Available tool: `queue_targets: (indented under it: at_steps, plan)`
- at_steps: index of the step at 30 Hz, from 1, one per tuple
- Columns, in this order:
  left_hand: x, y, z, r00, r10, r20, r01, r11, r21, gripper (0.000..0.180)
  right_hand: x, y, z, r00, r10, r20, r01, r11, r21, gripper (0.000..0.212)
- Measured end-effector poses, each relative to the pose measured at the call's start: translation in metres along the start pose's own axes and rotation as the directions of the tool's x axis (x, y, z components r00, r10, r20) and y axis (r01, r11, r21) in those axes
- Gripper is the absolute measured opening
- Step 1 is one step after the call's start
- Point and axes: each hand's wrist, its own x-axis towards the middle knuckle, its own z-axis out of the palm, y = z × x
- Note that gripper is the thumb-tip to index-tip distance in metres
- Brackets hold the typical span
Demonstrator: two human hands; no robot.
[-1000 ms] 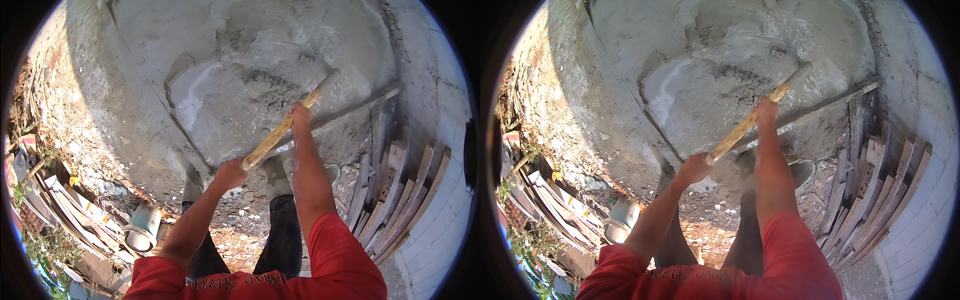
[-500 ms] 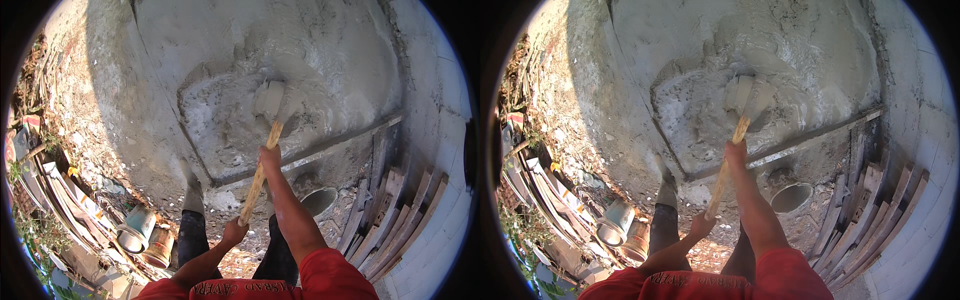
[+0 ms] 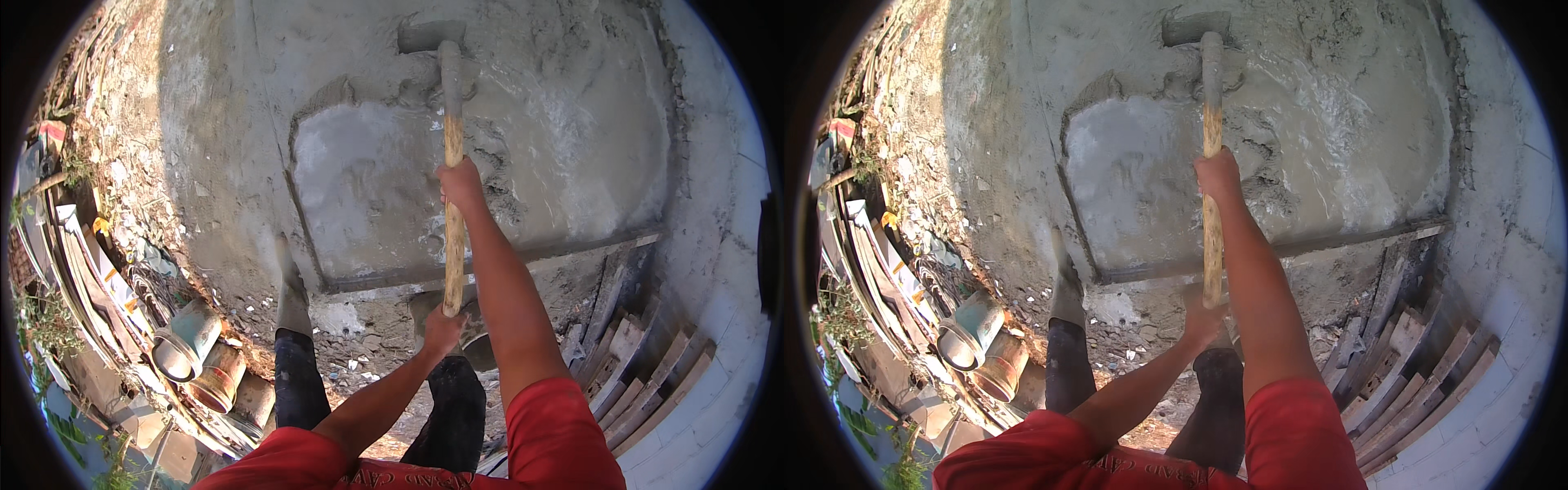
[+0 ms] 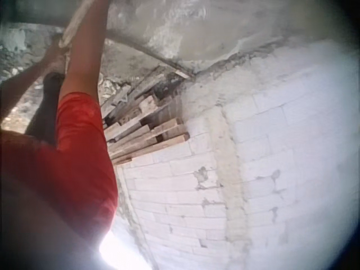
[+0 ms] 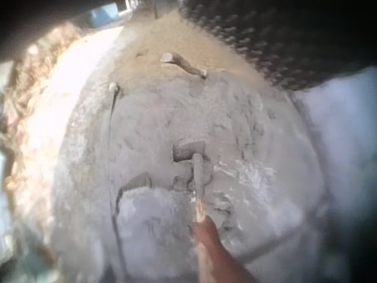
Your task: The person mixes concrete on the ground using a hoe, adding water from a bucket and stirring the sand, cement, and water together until mixed.
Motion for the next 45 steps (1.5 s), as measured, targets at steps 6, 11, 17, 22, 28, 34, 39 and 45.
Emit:
queue_targets:
  at_steps: [6,11,17,22,28,34,39,45]
  plan:
    - [-0.056,-0.093,-0.07,0.97,0.244,-0.006,-0.227,0.91,0.346,0.034,-0.145,0.046,0.008,0.979,0.162,-0.126,-0.102,0.916,0.389,0.031]
    - [0.027,-0.049,-0.111,0.891,0.448,-0.075,-0.399,0.85,0.343,0.026,-0.143,-0.047,0.019,0.987,-0.029,-0.161,0.115,0.822,0.558,0.017]
    - [0.048,0.01,-0.047,0.944,0.249,-0.214,-0.218,0.963,0.159,0.03,-0.002,-0.051,0.062,0.996,-0.075,0.053,0.067,0.988,0.142,0.021]
    - [0.003,-0.04,-0.068,0.986,0.06,-0.156,-0.038,0.989,0.139,0.034,-0.024,0.005,0.071,0.995,0.022,0.098,-0.042,0.979,0.201,0.025]
    - [-0.02,-0.138,-0.121,0.969,0.244,0.029,-0.235,0.89,0.39,0.032,-0.197,0.037,0.046,0.959,0.264,-0.1,-0.202,0.891,0.406,0.016]
    - [0.118,0.007,-0.107,0.893,0.45,0.013,-0.426,0.836,0.346,0.032,-0.06,-0.053,0.01,0.921,-0.138,-0.365,0.298,0.853,0.429,0.013]
    - [0.069,0.004,-0.051,0.967,0.255,-0.01,-0.235,0.905,0.355,0.034,0.033,0.009,-0.003,0.984,0.005,-0.18,0.031,0.98,0.197,0.02]
    - [-0.028,-0.128,-0.108,0.993,0.121,0.0,-0.105,0.86,0.5,0.037,-0.121,0.093,0.048,0.969,0.216,-0.119,-0.138,0.875,0.464,0.017]
